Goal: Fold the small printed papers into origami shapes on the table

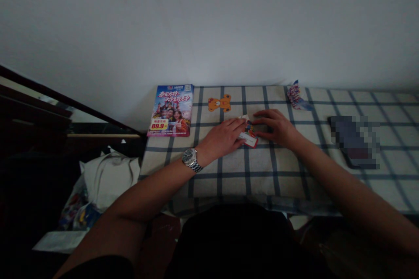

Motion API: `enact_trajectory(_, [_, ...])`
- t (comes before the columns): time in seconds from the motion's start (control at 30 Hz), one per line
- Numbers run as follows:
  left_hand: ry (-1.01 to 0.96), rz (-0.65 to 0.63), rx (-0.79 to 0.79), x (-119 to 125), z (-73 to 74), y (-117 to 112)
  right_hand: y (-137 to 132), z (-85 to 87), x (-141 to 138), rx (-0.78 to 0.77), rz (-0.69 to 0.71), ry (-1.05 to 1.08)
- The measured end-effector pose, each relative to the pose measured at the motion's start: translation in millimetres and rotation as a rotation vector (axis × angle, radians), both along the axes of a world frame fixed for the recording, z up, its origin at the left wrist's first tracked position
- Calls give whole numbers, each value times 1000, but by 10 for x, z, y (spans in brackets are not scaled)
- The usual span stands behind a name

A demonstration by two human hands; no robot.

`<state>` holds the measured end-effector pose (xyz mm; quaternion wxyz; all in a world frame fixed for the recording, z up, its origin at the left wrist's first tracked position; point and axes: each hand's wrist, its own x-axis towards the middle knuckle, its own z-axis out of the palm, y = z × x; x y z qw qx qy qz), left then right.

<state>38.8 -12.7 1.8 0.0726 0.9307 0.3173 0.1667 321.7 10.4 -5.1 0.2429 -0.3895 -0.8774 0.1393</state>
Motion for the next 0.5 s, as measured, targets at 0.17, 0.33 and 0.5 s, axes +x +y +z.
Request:
enact_trajectory(0.17, [-3,-1,-6,-34,0,29,-50,36,29,-9,27,-4])
enact_trajectory(0.33, [-66,-58,-61,-87,-18,156,-74,51,62,-25,57,-24])
enact_trajectory(0.5, [-97,-76,-104,-111,-41,252,-93,52,73,-27,57,-30])
